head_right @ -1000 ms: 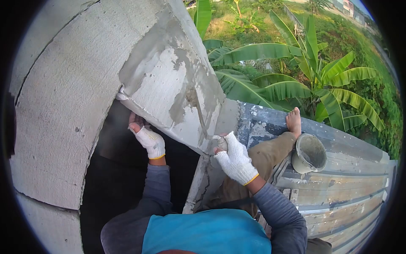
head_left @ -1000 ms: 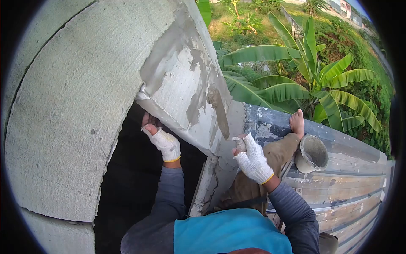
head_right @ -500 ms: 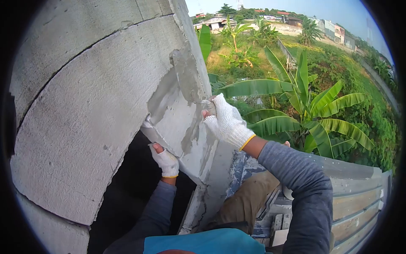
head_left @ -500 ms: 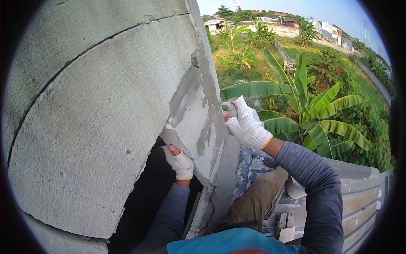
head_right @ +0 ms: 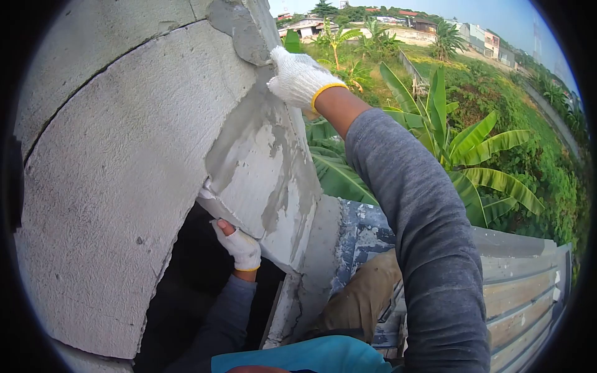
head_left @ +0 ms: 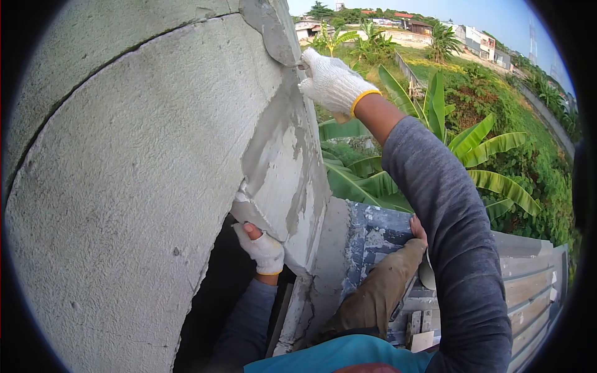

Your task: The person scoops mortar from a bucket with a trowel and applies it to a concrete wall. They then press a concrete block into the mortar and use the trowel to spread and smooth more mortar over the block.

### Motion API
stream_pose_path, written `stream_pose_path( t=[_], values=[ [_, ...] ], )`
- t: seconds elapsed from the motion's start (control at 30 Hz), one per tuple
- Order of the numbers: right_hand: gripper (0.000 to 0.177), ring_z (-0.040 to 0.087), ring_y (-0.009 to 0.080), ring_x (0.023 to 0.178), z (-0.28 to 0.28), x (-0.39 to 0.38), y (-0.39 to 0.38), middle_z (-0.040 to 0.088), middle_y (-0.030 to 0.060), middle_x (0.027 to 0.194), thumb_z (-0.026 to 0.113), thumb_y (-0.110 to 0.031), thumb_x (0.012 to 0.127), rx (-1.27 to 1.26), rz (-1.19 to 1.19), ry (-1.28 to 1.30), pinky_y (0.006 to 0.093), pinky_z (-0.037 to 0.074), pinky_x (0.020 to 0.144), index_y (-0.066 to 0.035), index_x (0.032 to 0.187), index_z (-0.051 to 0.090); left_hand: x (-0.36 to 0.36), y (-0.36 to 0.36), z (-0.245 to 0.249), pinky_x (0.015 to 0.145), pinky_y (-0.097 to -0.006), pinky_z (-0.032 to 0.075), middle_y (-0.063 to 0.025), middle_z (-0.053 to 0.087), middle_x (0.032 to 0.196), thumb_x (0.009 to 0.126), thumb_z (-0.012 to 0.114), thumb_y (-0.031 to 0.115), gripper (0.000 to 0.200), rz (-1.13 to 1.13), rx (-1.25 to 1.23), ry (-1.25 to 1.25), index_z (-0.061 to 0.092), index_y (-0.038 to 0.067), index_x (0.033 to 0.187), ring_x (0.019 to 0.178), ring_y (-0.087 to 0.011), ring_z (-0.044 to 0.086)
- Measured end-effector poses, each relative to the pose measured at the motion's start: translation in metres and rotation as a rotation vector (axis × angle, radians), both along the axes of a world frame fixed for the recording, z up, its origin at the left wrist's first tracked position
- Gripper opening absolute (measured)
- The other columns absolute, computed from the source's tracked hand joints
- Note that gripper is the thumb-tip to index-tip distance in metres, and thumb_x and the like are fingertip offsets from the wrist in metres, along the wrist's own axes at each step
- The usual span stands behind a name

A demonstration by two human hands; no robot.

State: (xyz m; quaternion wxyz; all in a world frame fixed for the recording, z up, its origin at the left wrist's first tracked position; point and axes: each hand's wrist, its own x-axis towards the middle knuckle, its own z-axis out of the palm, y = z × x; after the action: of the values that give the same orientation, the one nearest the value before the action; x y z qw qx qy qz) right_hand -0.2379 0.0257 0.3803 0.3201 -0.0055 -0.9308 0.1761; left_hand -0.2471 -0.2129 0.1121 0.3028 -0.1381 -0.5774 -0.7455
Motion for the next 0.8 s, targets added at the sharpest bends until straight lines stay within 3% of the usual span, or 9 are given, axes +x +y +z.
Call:
stream_pose_path(
  t=[0.2, 0.33, 0.4, 0.47, 0.5, 0.57, 0.7, 0.77, 0.8],
  values=[
    [0.04, 0.06, 0.0506, 0.109, -0.068, 0.031, -0.013, 0.062, 0.0345, 0.112, 0.058, -0.022, 0.087, -0.213, 0.063, -0.318, 0.0527, 0.048, 0.093, 0.002, 0.117, 0.047, -0.004, -0.002, -0.003, 0.077, -0.0386, 0.04, -0.0133, 0.049, 0.092, 0.103, 0.037, 0.055, 0.063, 0.043, -0.071, 0.028, 0.045, -0.006, 0.097, 0.083, -0.0245, 0.045],
    [0.038, 0.063, 0.047, 0.101, -0.085, 0.052, 0.008, 0.064, 0.0309, 0.104, 0.059, -0.023, 0.086, -0.218, 0.095, -0.253, 0.0505, 0.05, 0.088, 0.001, 0.114, 0.049, -0.004, -0.003, -0.002, 0.074, -0.0395, 0.039, -0.013, 0.047, 0.088, 0.103, 0.037, 0.057, 0.064, 0.066, -0.085, 0.058, 0.043, -0.006, 0.093, 0.08, -0.0248, 0.044],
    [0.036, 0.063, 0.046, 0.099, -0.072, 0.042, 0.018, 0.065, 0.0283, 0.098, 0.059, -0.022, 0.086, -0.208, 0.159, 0.002, 0.0494, 0.05, 0.087, -0.001, 0.113, 0.051, -0.004, -0.004, -0.003, 0.074, -0.0396, 0.039, -0.013, 0.047, 0.087, 0.102, 0.037, 0.057, 0.064, 0.075, -0.102, 0.057, 0.043, -0.006, 0.093, 0.079, -0.0249, 0.044],
    [0.033, 0.069, 0.028, 0.07, -0.024, 0.043, 0.01, 0.063, 0.0187, 0.085, 0.059, -0.021, 0.086, -0.423, 0.252, -0.114, 0.0415, 0.055, 0.061, 0.0, 0.111, 0.052, -0.002, -0.004, -0.002, 0.074, -0.0393, 0.039, -0.0129, 0.048, 0.087, 0.101, 0.039, 0.059, 0.067, 0.088, -0.123, 0.052, 0.044, -0.007, 0.094, 0.08, -0.0247, 0.045],
    [0.033, 0.065, 0.0196, 0.059, -0.016, 0.026, 0.013, 0.062, 0.0145, 0.083, 0.059, -0.021, 0.088, -0.446, 0.314, -0.02, 0.0365, 0.053, 0.05, 0.0, 0.112, 0.053, -0.002, -0.003, -0.001, 0.074, -0.0393, 0.039, -0.0129, 0.048, 0.087, 0.101, 0.039, 0.059, 0.067, 0.092, -0.121, 0.056, 0.044, -0.007, 0.094, 0.08, -0.0247, 0.045],
    [0.032, 0.059, 0.0145, 0.052, 0.011, 0.01, 0.008, 0.059, 0.0083, 0.077, 0.061, -0.015, 0.089, -0.545, 0.406, -0.048, 0.0328, 0.052, 0.048, 0.0, 0.116, 0.053, 0.0, -0.002, 0.0, 0.074, -0.0389, 0.04, -0.0125, 0.048, 0.088, 0.1, 0.041, 0.062, 0.069, 0.06, -0.087, 0.027, 0.045, -0.007, 0.095, 0.081, -0.0239, 0.045],
    [0.035, 0.06, 0.0145, 0.054, 0.019, 0.013, -0.004, 0.059, 0.0089, 0.078, 0.062, -0.014, 0.089, -0.536, 0.5, -0.09, 0.0325, 0.052, 0.048, 0.0, 0.12, 0.052, -0.003, -0.005, -0.007, 0.085, -0.0358, 0.04, -0.0102, 0.049, 0.099, 0.102, 0.041, 0.057, 0.059, -0.02, -0.052, -0.023, 0.044, -0.002, 0.102, 0.092, -0.0192, 0.046],
    [0.039, 0.06, 0.0125, 0.055, 0.011, 0.024, -0.018, 0.059, 0.0083, 0.079, 0.064, -0.014, 0.089, -0.163, 0.483, 0.101, 0.0311, 0.052, 0.046, 0.0, 0.123, 0.051, 0.002, -0.003, -0.001, 0.086, -0.0357, 0.04, -0.01, 0.049, 0.1, 0.102, 0.041, 0.057, 0.058, 0.003, -0.075, -0.001, 0.044, -0.001, 0.102, 0.093, -0.0191, 0.046],
    [0.041, 0.066, 0.0228, 0.062, 0.011, 0.033, -0.024, 0.063, 0.0136, 0.082, 0.065, -0.015, 0.088, -0.127, 0.438, 0.09, 0.0376, 0.055, 0.055, -0.001, 0.124, 0.05, 0.001, -0.003, -0.001, 0.086, -0.0357, 0.04, -0.01, 0.049, 0.1, 0.102, 0.041, 0.057, 0.058, 0.001, -0.082, -0.002, 0.044, -0.001, 0.102, 0.093, -0.0191, 0.046]
  ],
)
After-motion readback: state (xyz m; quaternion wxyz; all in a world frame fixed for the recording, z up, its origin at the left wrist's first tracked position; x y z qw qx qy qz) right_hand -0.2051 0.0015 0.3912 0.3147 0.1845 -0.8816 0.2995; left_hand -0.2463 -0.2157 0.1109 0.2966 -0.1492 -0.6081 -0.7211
